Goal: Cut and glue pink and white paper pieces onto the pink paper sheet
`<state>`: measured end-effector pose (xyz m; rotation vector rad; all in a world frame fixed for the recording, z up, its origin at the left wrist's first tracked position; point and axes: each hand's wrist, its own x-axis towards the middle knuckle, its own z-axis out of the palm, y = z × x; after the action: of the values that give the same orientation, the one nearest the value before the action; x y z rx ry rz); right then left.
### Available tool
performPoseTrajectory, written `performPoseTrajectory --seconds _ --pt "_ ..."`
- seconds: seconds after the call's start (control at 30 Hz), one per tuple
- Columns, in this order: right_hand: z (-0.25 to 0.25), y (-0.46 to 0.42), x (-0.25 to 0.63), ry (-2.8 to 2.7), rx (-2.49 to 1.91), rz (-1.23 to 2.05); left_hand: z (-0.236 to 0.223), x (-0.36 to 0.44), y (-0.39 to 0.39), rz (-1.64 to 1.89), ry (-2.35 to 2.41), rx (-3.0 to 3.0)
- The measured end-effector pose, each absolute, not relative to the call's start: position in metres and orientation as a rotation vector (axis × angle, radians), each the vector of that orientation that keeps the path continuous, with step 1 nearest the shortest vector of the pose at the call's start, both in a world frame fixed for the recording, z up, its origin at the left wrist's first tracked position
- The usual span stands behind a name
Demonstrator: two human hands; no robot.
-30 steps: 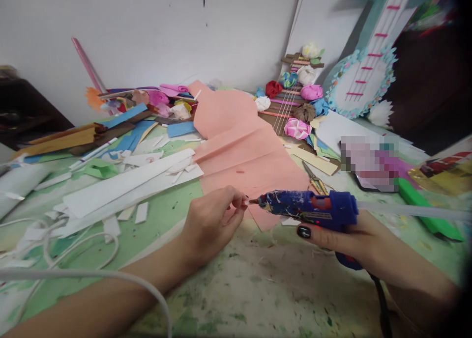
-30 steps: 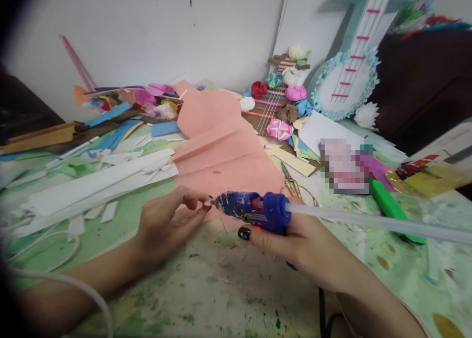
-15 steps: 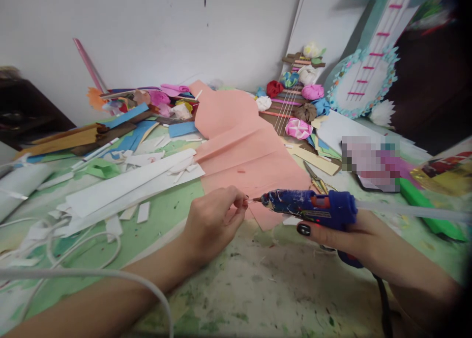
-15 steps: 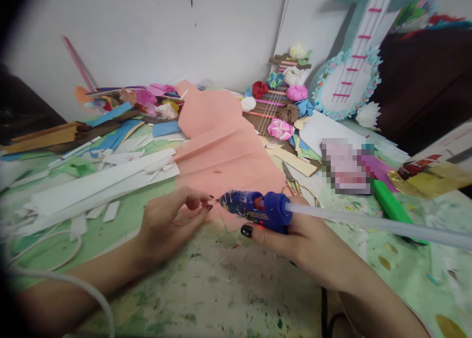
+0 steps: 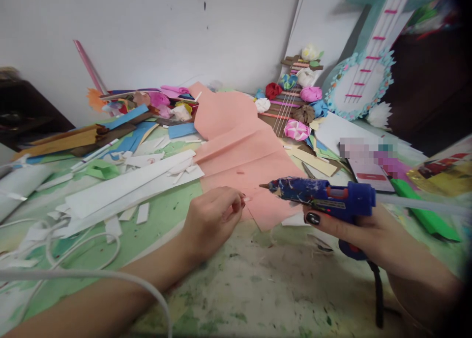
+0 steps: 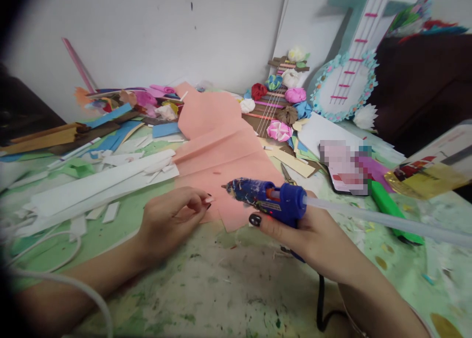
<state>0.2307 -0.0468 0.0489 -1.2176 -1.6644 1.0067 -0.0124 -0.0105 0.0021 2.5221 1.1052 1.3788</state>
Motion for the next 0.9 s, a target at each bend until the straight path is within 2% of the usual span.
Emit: performPoseTrajectory --seconds 0.17,0.33,0.47,0.67,0.8,0.9 --pt "0.049 -0.043 0.233 -1.624 -1.523 0.9 0.003 -0.012 -0.01 1.421 1.135 2.497" --pt "0.051 -0.021 0.248 -1.724 -1.991 0.224 0.003 -0.012 -0.008 1.437 1.148 2.435" --pt "0.043 -0.007 0.262 -1.849 -2.34 0.109 0.005 -0.011 -0.01 1.474 1.087 2.263" --pt "0.026 -0.011 0.257 -2.01 -2.478 0.033 0.013 -0.01 -0.012 1.577 1.076 2.066" --pt "0.022 -0.019 0.246 -2.017 -2.507 -0.258 0.017 -0.01 -0.013 1.599 1.008 2.071" --pt "0.025 -0.022 0.242 -2.009 -2.369 -0.463 0.019 -0.01 -0.015 1.596 0.952 2.082"
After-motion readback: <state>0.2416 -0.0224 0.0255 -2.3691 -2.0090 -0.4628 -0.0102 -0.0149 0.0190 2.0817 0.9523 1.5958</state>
